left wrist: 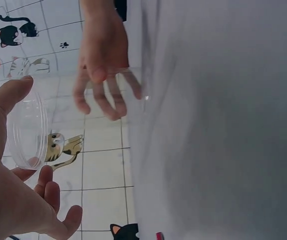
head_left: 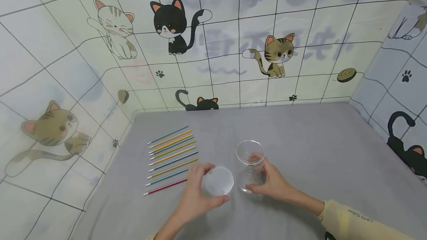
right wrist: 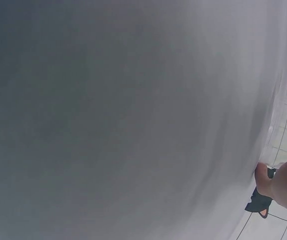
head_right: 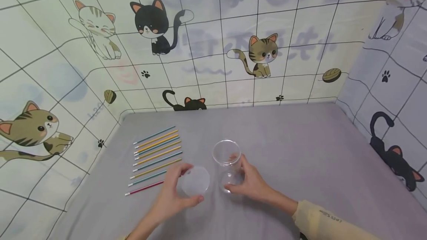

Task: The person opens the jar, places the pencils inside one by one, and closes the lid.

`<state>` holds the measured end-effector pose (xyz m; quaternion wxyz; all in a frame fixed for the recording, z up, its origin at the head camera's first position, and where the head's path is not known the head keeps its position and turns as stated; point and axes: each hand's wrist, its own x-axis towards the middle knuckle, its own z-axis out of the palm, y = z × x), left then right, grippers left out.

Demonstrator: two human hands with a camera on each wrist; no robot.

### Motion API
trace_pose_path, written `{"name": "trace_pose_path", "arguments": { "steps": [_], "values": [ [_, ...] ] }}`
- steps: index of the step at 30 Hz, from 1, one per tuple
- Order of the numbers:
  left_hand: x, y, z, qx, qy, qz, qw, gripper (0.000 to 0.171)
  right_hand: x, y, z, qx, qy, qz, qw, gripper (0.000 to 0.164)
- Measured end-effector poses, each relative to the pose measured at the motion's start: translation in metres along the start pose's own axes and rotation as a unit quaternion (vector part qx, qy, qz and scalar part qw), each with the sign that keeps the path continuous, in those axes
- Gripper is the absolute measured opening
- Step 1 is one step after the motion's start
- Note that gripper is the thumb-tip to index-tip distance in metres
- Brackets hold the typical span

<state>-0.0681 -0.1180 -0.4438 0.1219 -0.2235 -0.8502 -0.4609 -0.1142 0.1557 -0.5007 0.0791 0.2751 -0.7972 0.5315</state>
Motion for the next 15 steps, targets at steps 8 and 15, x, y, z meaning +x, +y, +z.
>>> {"name": "trace_pose_path", "arguments": {
  "steps": [8, 15],
  "values": [
    [-0.006, -0.006, 0.022, 0.028, -0.026, 0.01, 0.9992, 0.079, 0.003, 0.001, -0.009, -0.009, 0.002, 0.003, 1.0, 0.081],
    [-0.021, -0.009, 0.03, 0.072, -0.055, 0.002, 0.9959, 0.078, 0.001, 0.0, -0.003, 0.007, -0.005, 0.002, 1.0, 0.081]
  ]
}}
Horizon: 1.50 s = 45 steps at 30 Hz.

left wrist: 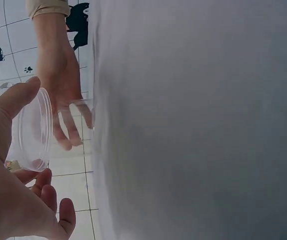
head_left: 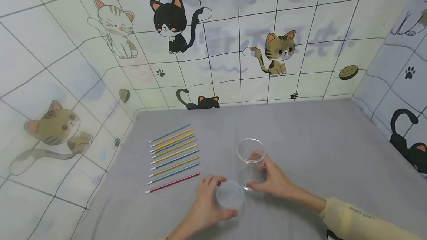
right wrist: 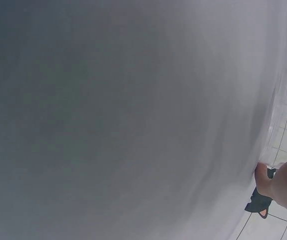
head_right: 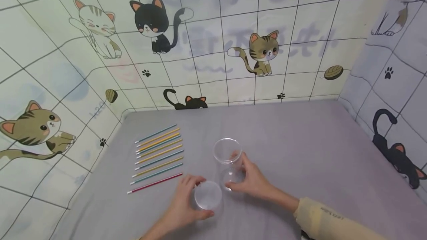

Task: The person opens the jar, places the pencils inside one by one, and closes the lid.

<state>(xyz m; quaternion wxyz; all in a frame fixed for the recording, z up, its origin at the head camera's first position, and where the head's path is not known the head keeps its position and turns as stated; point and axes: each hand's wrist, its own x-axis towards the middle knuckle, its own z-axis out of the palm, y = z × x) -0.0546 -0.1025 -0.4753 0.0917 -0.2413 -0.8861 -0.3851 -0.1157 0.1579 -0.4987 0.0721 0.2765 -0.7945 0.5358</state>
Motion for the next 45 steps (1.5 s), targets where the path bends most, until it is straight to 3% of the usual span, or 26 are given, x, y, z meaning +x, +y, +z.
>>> {"name": "trace_pose_path", "arguments": {
  "steps": [11, 21, 30, 35, 38, 41, 45],
  "values": [
    [-0.003, -0.002, 0.009, 0.056, -0.033, 0.039, 0.9971, 0.079, -0.001, 0.0, 0.003, -0.001, 0.01, -0.013, 1.0, 0.082],
    [-0.003, 0.002, 0.008, 0.099, -0.135, -0.016, 0.9858, 0.072, 0.001, -0.002, 0.003, -0.008, 0.008, -0.007, 1.0, 0.082],
    [-0.003, 0.003, 0.007, 0.132, -0.183, -0.021, 0.974, 0.076, 0.0, -0.003, 0.002, -0.011, 0.007, -0.004, 1.0, 0.083],
    [-0.003, 0.001, 0.007, 0.129, -0.185, -0.018, 0.974, 0.079, 0.0, -0.002, 0.003, -0.01, 0.002, 0.004, 1.0, 0.082],
    [-0.002, -0.003, 0.001, 0.09, -0.154, -0.003, 0.984, 0.078, -0.001, -0.001, 0.004, -0.005, -0.002, 0.008, 1.0, 0.081],
    [0.005, -0.008, -0.011, -0.015, -0.105, -0.01, 0.9943, 0.066, -0.001, -0.001, 0.004, -0.002, -0.005, 0.01, 1.0, 0.082],
    [0.018, -0.015, -0.035, -0.144, -0.059, -0.058, 0.9861, 0.05, -0.001, 0.0, 0.003, 0.001, -0.006, 0.019, 1.0, 0.082]
  ]
}}
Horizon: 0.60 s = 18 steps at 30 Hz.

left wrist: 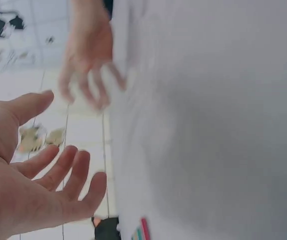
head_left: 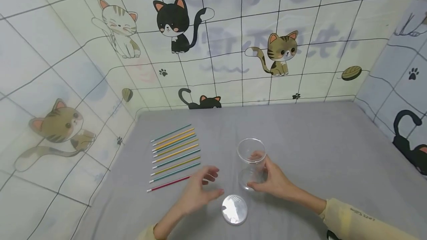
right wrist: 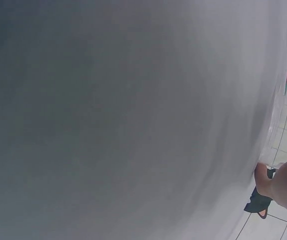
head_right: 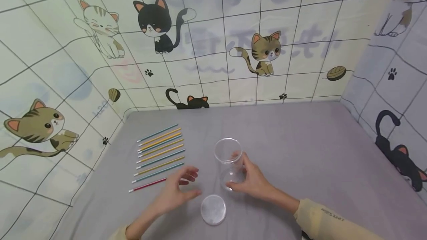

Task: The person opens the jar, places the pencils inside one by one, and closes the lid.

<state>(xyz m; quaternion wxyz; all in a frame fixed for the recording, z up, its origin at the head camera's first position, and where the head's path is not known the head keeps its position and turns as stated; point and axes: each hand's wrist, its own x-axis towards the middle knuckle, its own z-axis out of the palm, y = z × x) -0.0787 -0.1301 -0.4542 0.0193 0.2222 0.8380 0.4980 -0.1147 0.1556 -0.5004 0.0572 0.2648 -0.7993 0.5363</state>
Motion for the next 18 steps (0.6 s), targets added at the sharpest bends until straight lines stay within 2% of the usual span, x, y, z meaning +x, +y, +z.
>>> {"name": "trace_pose_path", "arguments": {
  "steps": [2, 5, 10, 18],
  "values": [
    [0.005, -0.001, -0.012, -0.025, 0.013, -0.023, 0.9993, 0.046, 0.0, 0.001, -0.001, 0.001, -0.001, 0.002, 1.0, 0.082],
    [0.008, -0.005, -0.025, -0.031, 0.03, -0.046, 0.998, 0.044, 0.0, 0.002, -0.001, 0.0, -0.003, 0.001, 1.0, 0.081],
    [0.009, -0.019, -0.036, 0.019, 0.057, -0.051, 0.9969, 0.043, 0.0, 0.002, 0.0, 0.006, -0.003, 0.001, 1.0, 0.08],
    [0.011, -0.039, -0.044, 0.064, 0.086, -0.068, 0.9919, 0.034, -0.001, -0.001, -0.001, 0.004, 0.003, -0.002, 1.0, 0.08]
  ]
}}
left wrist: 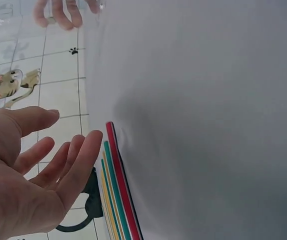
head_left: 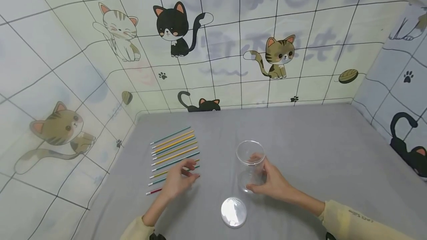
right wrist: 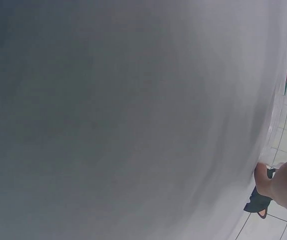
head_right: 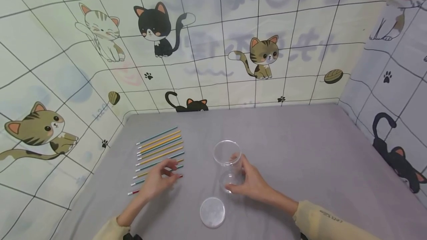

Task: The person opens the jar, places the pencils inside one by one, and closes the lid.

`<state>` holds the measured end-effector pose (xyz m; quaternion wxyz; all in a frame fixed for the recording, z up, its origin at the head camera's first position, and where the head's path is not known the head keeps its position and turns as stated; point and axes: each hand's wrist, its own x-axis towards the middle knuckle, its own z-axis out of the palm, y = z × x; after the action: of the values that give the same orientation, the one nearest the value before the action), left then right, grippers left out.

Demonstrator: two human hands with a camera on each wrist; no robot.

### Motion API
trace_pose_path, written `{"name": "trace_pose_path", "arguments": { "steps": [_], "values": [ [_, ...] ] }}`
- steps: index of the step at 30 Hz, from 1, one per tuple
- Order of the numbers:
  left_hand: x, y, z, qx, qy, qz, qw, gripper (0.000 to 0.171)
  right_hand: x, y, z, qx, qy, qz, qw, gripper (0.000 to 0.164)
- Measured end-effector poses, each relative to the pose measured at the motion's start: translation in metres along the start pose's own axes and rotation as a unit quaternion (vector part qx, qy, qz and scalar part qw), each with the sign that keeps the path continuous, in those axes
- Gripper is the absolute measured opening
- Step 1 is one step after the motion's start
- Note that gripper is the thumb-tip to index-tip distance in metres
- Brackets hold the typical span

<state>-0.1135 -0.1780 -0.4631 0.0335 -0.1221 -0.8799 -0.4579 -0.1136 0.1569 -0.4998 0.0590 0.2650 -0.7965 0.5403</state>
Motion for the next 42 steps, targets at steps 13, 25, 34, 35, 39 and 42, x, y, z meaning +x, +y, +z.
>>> {"name": "trace_pose_path", "arguments": {
  "steps": [13, 25, 34, 35, 39, 42],
  "values": [
    [0.004, -0.013, -0.002, 0.081, 0.01, 0.005, 0.9966, 0.033, 0.0, 0.0, 0.001, -0.001, 0.002, -0.008, 1.0, 0.08],
    [0.005, -0.017, 0.002, 0.139, 0.012, 0.021, 0.9899, 0.035, -0.001, 0.002, 0.003, -0.001, 0.007, -0.012, 1.0, 0.081],
    [0.005, -0.018, 0.005, 0.161, 0.019, 0.042, 0.9859, 0.034, -0.001, 0.003, 0.003, 0.004, 0.0, -0.007, 1.0, 0.081],
    [0.005, -0.018, 0.005, 0.162, 0.018, 0.043, 0.9857, 0.034, -0.001, 0.003, 0.003, 0.003, 0.0, -0.007, 1.0, 0.081],
    [0.005, -0.019, 0.006, 0.165, 0.014, 0.046, 0.9852, 0.036, -0.001, 0.003, 0.002, 0.003, 0.001, -0.008, 1.0, 0.081],
    [0.006, -0.02, 0.007, 0.166, 0.012, 0.048, 0.9849, 0.038, 0.0, 0.003, 0.002, 0.003, 0.001, -0.008, 1.0, 0.081]
  ]
}}
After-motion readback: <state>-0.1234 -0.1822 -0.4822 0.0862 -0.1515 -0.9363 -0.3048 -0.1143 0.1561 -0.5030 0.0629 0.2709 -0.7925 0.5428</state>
